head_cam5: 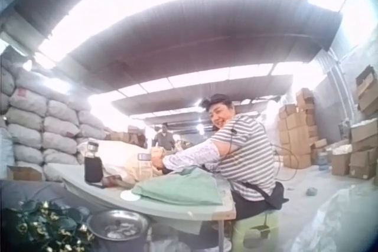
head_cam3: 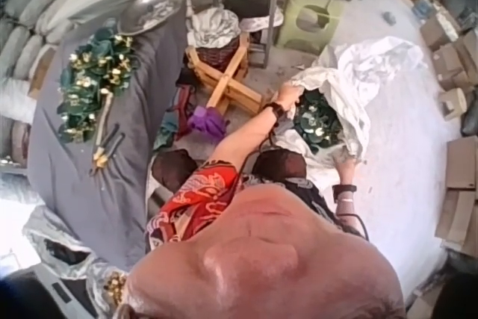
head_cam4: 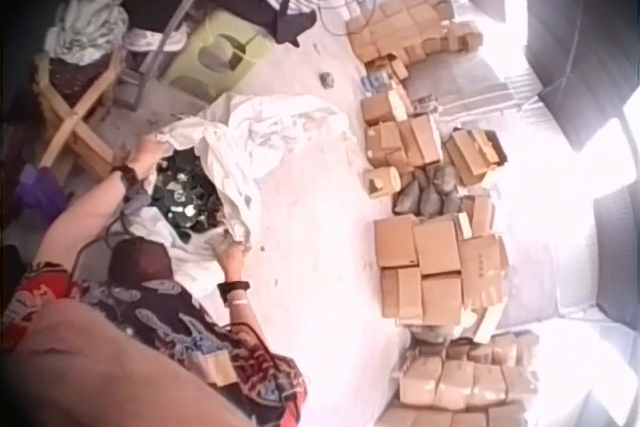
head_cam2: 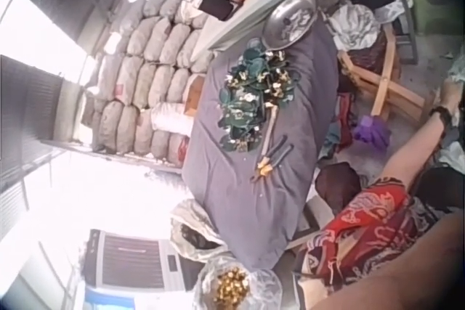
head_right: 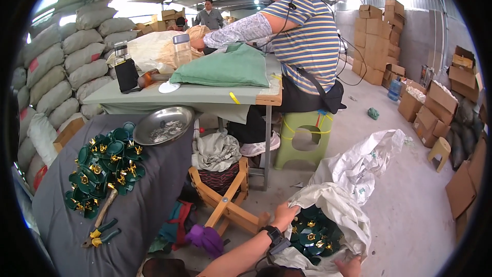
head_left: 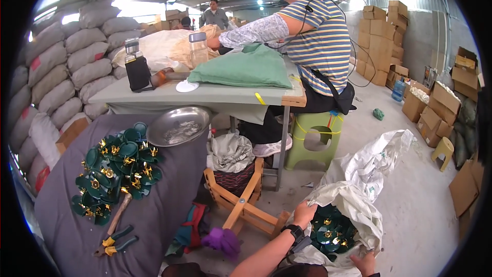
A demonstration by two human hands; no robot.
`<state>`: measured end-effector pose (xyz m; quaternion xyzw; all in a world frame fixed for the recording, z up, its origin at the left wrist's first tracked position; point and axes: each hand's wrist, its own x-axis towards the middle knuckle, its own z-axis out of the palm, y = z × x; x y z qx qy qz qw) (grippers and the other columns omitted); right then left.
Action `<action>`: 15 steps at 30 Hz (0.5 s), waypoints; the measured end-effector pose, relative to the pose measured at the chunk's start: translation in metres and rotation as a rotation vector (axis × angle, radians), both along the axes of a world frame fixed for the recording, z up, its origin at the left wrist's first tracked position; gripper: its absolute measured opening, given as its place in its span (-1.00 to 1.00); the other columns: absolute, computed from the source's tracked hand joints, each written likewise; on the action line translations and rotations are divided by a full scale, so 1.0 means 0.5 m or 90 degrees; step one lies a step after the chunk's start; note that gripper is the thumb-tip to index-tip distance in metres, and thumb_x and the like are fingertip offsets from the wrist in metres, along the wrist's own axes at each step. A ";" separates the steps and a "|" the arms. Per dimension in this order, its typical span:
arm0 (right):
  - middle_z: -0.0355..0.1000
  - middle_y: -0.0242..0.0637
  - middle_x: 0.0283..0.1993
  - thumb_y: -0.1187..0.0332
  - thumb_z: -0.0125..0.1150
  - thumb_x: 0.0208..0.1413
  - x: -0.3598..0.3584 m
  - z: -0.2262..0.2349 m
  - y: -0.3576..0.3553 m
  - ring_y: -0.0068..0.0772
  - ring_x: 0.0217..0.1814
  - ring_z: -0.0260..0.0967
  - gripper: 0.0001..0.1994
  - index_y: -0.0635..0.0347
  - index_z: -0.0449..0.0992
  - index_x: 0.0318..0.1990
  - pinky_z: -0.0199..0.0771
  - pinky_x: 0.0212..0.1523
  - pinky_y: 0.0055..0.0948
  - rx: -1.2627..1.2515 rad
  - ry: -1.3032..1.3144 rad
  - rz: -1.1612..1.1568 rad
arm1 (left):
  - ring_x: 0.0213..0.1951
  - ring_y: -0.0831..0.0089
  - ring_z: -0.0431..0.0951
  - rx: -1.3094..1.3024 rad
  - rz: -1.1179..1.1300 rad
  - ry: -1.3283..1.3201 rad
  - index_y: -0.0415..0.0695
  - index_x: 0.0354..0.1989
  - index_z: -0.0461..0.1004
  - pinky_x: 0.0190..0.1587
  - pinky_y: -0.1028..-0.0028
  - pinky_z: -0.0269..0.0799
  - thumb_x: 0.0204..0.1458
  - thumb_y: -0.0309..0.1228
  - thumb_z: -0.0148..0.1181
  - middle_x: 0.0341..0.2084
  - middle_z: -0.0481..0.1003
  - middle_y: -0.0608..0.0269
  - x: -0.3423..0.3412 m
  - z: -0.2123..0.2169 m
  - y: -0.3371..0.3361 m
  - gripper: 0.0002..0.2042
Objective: Assembling plastic components with gold bells using pliers and manual dexterity.
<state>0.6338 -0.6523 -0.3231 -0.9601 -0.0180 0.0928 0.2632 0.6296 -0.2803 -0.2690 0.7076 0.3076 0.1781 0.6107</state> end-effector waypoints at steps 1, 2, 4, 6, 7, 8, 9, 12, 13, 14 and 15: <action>0.30 0.02 0.16 0.23 0.58 -0.40 0.012 -0.042 0.001 -0.05 0.16 0.33 -0.05 0.45 0.18 0.19 0.42 0.07 -0.29 0.129 -0.039 0.047 | -0.59 0.26 0.56 0.013 0.001 -0.019 -0.29 -0.10 0.51 -0.43 0.31 0.44 -0.04 -0.16 0.17 -0.53 0.56 0.04 0.000 -0.011 0.004 -0.55; 0.30 0.02 0.16 0.23 0.58 -0.40 0.012 -0.064 0.013 -0.05 0.16 0.33 -0.05 0.45 0.18 0.19 0.42 0.07 -0.29 0.129 -0.038 0.045 | -0.59 0.26 0.56 0.014 -0.001 -0.018 -0.29 -0.10 0.51 -0.43 0.31 0.44 -0.04 -0.16 0.17 -0.53 0.56 0.04 -0.003 -0.003 0.002 -0.55; 0.27 -0.04 0.22 0.35 0.54 -0.41 0.005 -0.104 0.045 -0.11 0.22 0.28 -0.06 0.40 0.17 0.24 0.31 0.19 -0.35 0.368 -0.044 -0.019 | -0.37 0.11 0.61 -0.037 -0.028 0.004 -0.30 -0.09 0.51 -0.26 0.27 0.47 -0.04 -0.16 0.18 -0.38 0.58 -0.10 -0.012 0.013 -0.001 -0.54; 0.26 -0.05 0.23 0.39 0.53 -0.43 0.008 -0.159 0.049 -0.11 0.24 0.26 -0.04 0.39 0.15 0.25 0.25 0.23 -0.36 0.350 -0.116 -0.039 | -0.26 0.06 0.59 0.013 -0.018 -0.012 -0.30 -0.08 0.50 -0.18 0.25 0.46 -0.04 -0.15 0.18 -0.31 0.57 -0.14 -0.002 -0.017 -0.009 -0.53; 0.25 -0.07 0.24 0.43 0.52 -0.44 0.012 -0.180 0.056 -0.11 0.25 0.24 -0.02 0.38 0.14 0.27 0.20 0.27 -0.36 0.332 -0.185 -0.056 | -0.15 0.01 0.58 0.063 -0.004 -0.025 -0.30 -0.07 0.50 -0.10 0.24 0.44 -0.04 -0.14 0.19 -0.25 0.56 -0.19 0.003 -0.040 -0.008 -0.53; 0.24 -0.06 0.25 0.45 0.51 -0.44 0.007 -0.182 0.076 -0.11 0.31 0.17 -0.03 0.38 0.16 0.27 0.06 0.34 -0.37 0.327 -0.182 -0.107 | -0.15 0.01 0.58 0.062 0.002 -0.023 -0.30 -0.07 0.50 -0.10 0.24 0.44 -0.04 -0.14 0.19 -0.25 0.56 -0.19 0.005 -0.061 -0.005 -0.53; 0.24 -0.06 0.25 0.45 0.51 -0.44 0.006 -0.176 0.079 -0.11 0.31 0.17 -0.03 0.38 0.16 0.27 0.06 0.34 -0.37 0.326 -0.177 -0.101 | -0.11 -0.01 0.56 0.032 -0.002 -0.033 -0.30 -0.06 0.50 -0.07 0.24 0.43 -0.04 -0.13 0.19 -0.22 0.55 -0.20 0.006 -0.082 -0.001 -0.51; 0.23 -0.04 0.27 0.49 0.48 -0.42 0.012 -0.150 0.084 -0.13 0.34 0.14 -0.08 0.39 0.19 0.26 0.05 0.35 -0.36 0.383 -0.052 -0.091 | -0.10 -0.02 0.55 0.001 -0.006 -0.045 -0.30 -0.06 0.50 -0.05 0.23 0.43 -0.04 -0.12 0.21 -0.21 0.55 -0.19 0.010 -0.092 0.008 -0.51; 0.22 -0.03 0.28 0.52 0.43 -0.36 0.008 -0.139 0.085 -0.14 0.35 0.14 -0.15 0.39 0.22 0.24 0.05 0.35 -0.35 0.347 -0.062 -0.116 | -0.12 -0.02 0.56 0.000 -0.014 -0.047 -0.30 -0.08 0.51 -0.07 0.23 0.43 -0.05 -0.12 0.21 -0.24 0.56 -0.17 0.019 -0.089 0.005 -0.51; 0.22 -0.03 0.29 0.55 0.37 -0.30 -0.004 -0.117 0.099 -0.15 0.35 0.14 -0.22 0.39 0.25 0.23 0.05 0.36 -0.35 0.310 -0.066 -0.136 | -0.12 -0.02 0.56 -0.005 -0.014 -0.041 -0.30 -0.08 0.51 -0.07 0.23 0.43 -0.05 -0.12 0.21 -0.24 0.56 -0.17 0.017 -0.074 0.010 -0.51; 0.25 0.00 0.27 0.57 0.29 -0.23 0.006 -0.089 0.123 -0.13 0.31 0.19 -0.30 0.39 0.27 0.21 0.10 0.33 -0.34 0.268 -0.059 -0.111 | -0.30 0.17 0.56 0.006 -0.038 -0.027 -0.31 -0.11 0.51 -0.25 0.29 0.44 -0.04 -0.18 0.24 -0.35 0.56 -0.07 0.026 -0.055 0.025 -0.56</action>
